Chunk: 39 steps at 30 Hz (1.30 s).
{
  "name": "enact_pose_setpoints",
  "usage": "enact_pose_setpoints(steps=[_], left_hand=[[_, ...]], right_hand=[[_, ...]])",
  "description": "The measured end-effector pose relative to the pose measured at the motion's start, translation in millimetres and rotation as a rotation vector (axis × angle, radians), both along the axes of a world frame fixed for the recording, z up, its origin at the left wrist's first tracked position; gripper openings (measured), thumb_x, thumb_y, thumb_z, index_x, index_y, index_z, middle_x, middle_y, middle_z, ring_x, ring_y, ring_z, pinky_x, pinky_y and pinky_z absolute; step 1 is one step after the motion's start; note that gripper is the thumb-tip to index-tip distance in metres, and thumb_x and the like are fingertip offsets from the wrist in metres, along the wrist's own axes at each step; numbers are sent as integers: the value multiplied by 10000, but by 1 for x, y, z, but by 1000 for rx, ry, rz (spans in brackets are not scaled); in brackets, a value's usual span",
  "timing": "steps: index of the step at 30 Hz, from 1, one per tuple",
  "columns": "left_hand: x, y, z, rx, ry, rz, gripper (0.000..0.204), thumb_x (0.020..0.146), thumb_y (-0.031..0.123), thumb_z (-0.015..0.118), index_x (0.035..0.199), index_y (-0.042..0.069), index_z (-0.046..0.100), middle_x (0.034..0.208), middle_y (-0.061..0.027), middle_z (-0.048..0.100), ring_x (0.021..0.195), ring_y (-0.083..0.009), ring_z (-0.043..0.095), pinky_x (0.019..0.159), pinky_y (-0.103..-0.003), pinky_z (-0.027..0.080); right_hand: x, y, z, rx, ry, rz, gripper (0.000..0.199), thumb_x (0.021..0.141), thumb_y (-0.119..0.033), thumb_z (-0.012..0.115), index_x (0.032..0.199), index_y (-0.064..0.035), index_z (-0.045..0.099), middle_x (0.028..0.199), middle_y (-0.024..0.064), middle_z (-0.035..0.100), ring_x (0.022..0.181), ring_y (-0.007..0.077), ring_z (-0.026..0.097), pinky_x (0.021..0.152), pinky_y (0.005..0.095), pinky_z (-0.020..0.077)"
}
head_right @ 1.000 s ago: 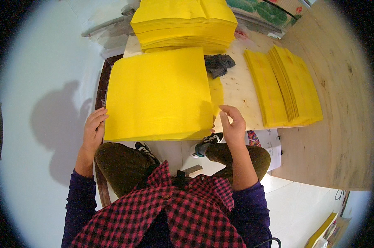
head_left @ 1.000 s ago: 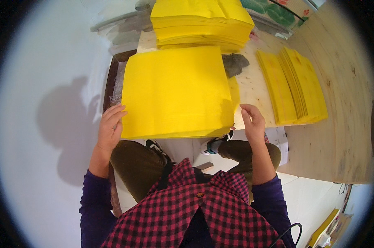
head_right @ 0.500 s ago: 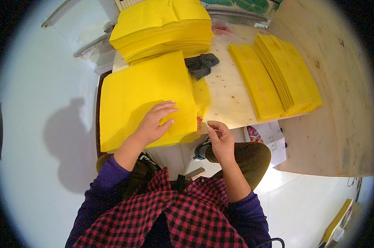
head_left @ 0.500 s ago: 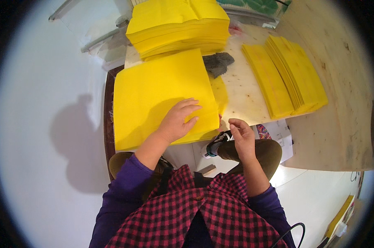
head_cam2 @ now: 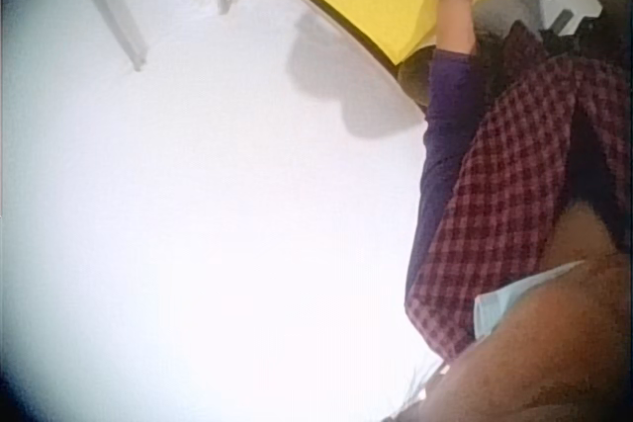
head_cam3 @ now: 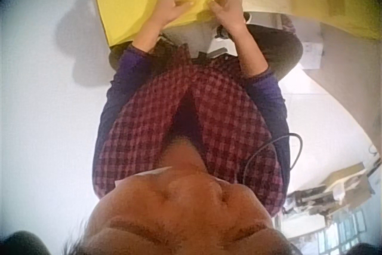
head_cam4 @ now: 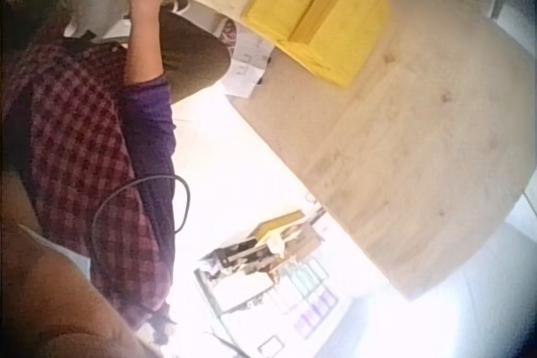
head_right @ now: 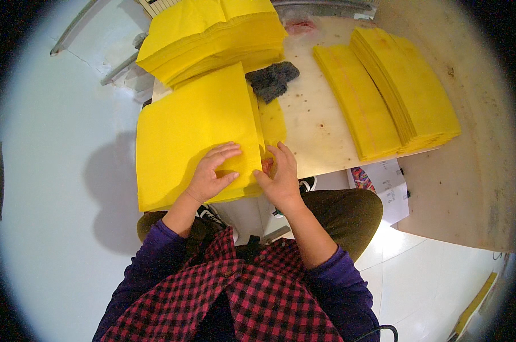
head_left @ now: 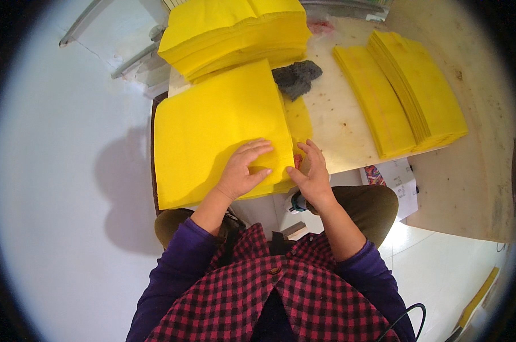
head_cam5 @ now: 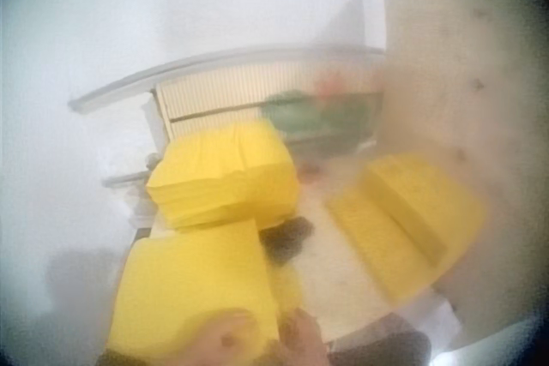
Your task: The person sits on the floor and repeatedly folds large yellow sheets by hand, aligning edges and pressing creases. Folded sheets are stacked into a growing pile on the table.
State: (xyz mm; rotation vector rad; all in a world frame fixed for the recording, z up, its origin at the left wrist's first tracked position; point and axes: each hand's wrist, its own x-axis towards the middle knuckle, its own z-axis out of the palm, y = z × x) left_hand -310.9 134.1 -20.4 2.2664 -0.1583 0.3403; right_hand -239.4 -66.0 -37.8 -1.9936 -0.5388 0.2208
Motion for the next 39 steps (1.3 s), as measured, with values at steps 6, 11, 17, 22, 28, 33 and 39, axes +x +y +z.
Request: enact_pose_setpoints(steps=[6,11,17,22,28,33,39], left_hand=[[1,-1,2,5,10,5,488,722,146,746,1181,60,609,1266,-145,585,1216,-323,516,1046,-402,391],[0,-1,3,15,13,6,495,723,153,744,1189,60,607,1266,-143,584,1218,-320,513,1051,-400,386],[-1,1,2,2,35,-8,500,752,196,728,1214,58,597,1289,-137,571,1251,-316,487,1071,-410,359],[0,0,0,7,4,-2,498,718,162,751,1185,62,609,1261,-146,583,1222,-318,508,1051,-402,387],[1,0,0,7,-19,-13,492,714,170,753,1173,59,612,1245,-148,591,1214,-321,515,1047,-404,394],[0,1,0,16,-41,-14,495,712,183,754,1169,53,612,1242,-151,593,1206,-325,521,1043,-407,398],[0,1,1,18,-24,-13,522,707,216,773,1175,51,609,1249,-151,590,1211,-325,517,1042,-408,398]], right_hand=[[3,-1,-5,51,92,30,651,741,-150,713,1318,-7,450,1445,263,330,1356,386,320,1115,408,283],[8,1,-9,97,128,26,667,732,-128,701,1332,-13,432,1452,269,322,1358,392,320,1118,403,280],[6,0,-10,134,193,41,671,745,-46,648,1371,-23,407,1503,203,295,1393,292,299,1112,340,263],[5,-1,-4,192,278,72,693,749,-22,628,1396,-30,381,1526,198,254,1428,285,231,1133,335,215],[6,2,4,184,342,54,679,763,-7,611,1400,-49,380,1533,156,251,1292,255,413,943,303,428],[7,5,6,209,416,34,657,779,-9,602,1397,-70,385,1523,126,273,1087,207,556,685,254,509],[14,14,7,143,232,27,663,767,-55,639,1383,-67,392,1510,170,273,1148,257,507,774,297,517]])
